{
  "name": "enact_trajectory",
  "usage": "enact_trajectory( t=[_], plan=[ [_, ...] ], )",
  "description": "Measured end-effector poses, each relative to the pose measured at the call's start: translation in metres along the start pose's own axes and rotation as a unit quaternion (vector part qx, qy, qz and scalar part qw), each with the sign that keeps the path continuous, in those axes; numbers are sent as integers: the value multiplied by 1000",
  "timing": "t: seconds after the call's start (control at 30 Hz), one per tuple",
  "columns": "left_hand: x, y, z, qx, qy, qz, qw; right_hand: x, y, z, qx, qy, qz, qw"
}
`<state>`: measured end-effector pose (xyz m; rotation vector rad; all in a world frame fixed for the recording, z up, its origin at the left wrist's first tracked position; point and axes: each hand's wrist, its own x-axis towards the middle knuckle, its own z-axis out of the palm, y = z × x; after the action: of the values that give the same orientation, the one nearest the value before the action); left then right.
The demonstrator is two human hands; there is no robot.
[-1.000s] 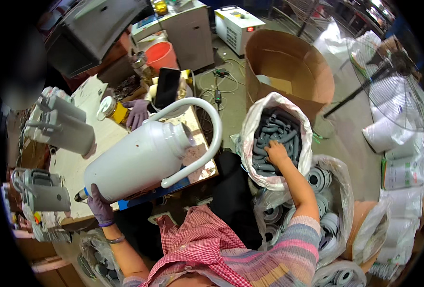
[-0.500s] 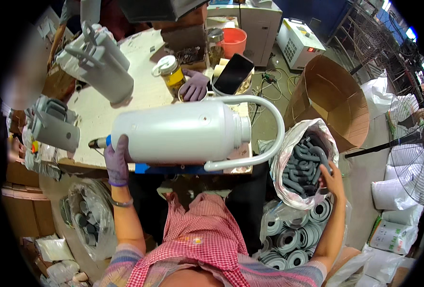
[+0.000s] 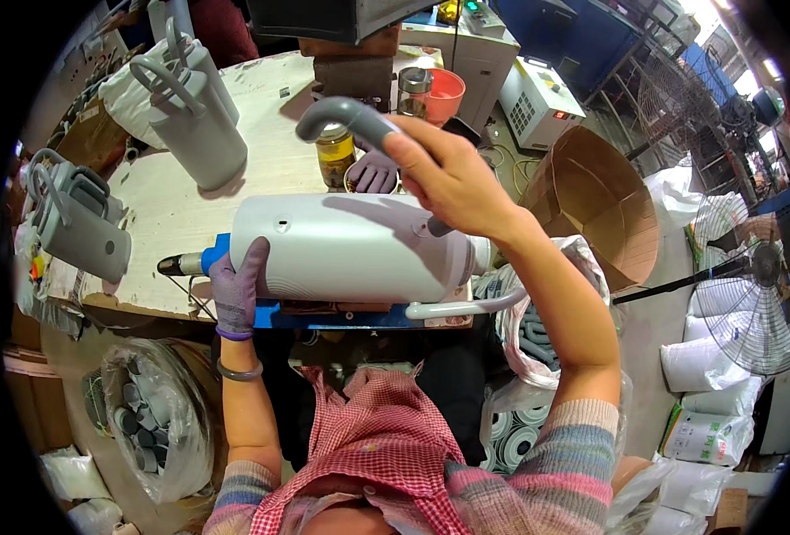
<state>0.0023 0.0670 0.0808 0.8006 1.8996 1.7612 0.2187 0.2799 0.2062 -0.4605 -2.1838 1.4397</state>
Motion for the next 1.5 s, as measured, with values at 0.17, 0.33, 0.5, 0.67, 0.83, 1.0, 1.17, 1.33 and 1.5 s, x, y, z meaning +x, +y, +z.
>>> enact_trajectory(
  t=[0.17, 0.33, 0.5, 0.67, 0.83, 1.0, 1.17, 1.33, 1.5],
  plan=[
    [-1, 10, -2, 15, -8, -6, 1000, 19, -1, 18, -89, -54, 47, 993],
    [0, 2, -4, 9, -17, -9, 1000, 28, 7, 29, -192, -121, -8, 974],
    [-2, 5, -4, -13, -15, -20, 1000, 32, 10, 28, -169, -139, 18, 976],
    [-1, 3, -2, -36, -18, -33, 999, 32, 9, 21, -132, -140, 47, 980],
    [-2, 3, -1, -59, -10, -54, 997, 33, 2, 24, -136, -149, 73, 977],
    [-5, 0, -1, -57, -14, -64, 996, 28, 12, 24, -144, -138, 18, 980],
    [-8, 0, 0, -78, -11, -55, 995, 25, 20, 25, -159, -129, -35, 978],
    [-9, 8, 3, -71, -1, -25, 997, 22, 14, 25, -189, -121, -64, 972],
    [-16, 7, -16, -9, 10, 45, 999, 39, -19, 40, -295, -174, -107, 933]
  ],
)
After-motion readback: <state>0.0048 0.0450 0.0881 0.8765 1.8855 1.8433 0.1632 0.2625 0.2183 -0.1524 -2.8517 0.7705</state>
